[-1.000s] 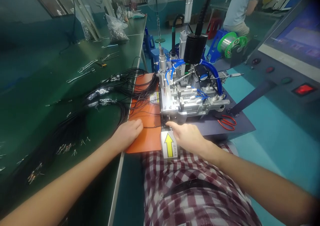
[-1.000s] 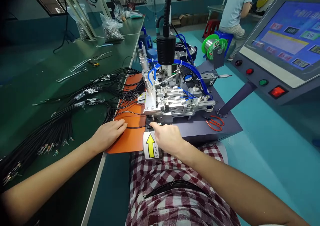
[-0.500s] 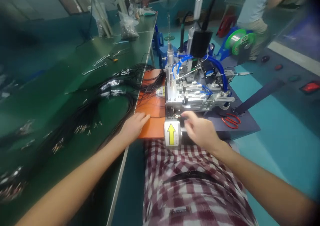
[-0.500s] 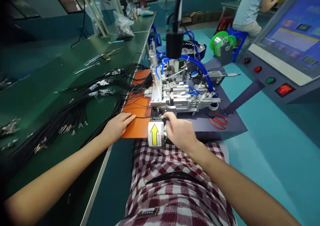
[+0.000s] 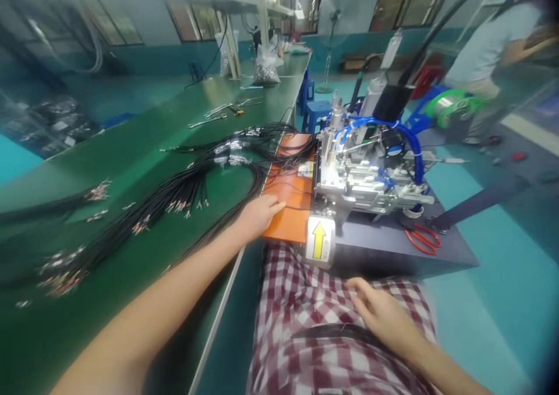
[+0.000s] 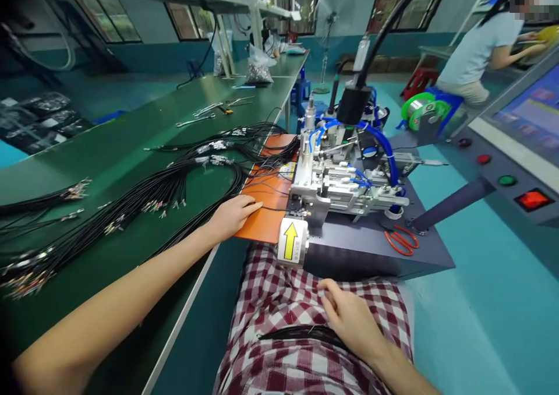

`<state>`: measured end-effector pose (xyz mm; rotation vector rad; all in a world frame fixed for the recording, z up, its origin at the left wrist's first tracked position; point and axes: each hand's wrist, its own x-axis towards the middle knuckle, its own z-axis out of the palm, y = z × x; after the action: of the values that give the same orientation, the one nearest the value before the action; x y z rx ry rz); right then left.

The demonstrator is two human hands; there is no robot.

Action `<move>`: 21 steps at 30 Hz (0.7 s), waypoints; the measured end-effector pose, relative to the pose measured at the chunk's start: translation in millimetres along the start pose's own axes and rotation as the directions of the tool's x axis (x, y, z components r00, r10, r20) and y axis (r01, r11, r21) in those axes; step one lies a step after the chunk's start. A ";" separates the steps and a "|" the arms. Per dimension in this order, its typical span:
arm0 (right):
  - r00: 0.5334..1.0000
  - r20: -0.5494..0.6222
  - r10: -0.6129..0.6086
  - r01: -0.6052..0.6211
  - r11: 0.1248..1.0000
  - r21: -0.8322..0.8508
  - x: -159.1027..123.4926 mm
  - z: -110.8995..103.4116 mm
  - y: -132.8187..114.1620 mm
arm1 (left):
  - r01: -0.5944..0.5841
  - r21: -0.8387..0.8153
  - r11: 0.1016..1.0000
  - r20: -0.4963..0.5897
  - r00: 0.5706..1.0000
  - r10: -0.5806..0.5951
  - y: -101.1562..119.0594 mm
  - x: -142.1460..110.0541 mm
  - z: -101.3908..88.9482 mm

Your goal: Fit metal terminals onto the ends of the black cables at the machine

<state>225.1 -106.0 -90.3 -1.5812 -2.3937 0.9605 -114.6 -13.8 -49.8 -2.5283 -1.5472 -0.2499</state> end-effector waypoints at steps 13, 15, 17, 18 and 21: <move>0.997 -0.036 0.066 -0.062 0.994 0.094 -11.1 -2.6 3.3 | 0.070 -0.056 0.996 -0.034 0.997 -0.072 -33.0 74.1 13.6; 0.998 -0.038 0.043 -0.039 0.995 0.090 -12.4 -5.8 -2.0 | 0.094 -0.054 0.994 -0.032 0.995 -0.096 -25.3 74.7 9.3; 0.999 -0.046 0.002 0.002 0.995 0.100 -14.1 -7.1 -5.9 | 0.125 -0.050 0.991 -0.026 0.992 -0.126 -10.0 65.1 2.0; 0.998 -0.050 -0.024 0.030 0.993 0.113 -15.0 -6.7 -6.8 | 0.145 -0.048 0.988 -0.025 0.989 -0.146 0.3 55.3 -2.3; 0.994 -0.065 -0.093 0.102 0.982 0.158 -17.0 -1.5 -3.3 | 0.170 -0.057 0.984 0.009 0.985 -0.170 35.9 6.1 -17.6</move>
<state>230.8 -120.8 -83.1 -1.4028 -2.2689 1.0452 -80.8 -28.6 -33.3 -2.4411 -1.7850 -0.3156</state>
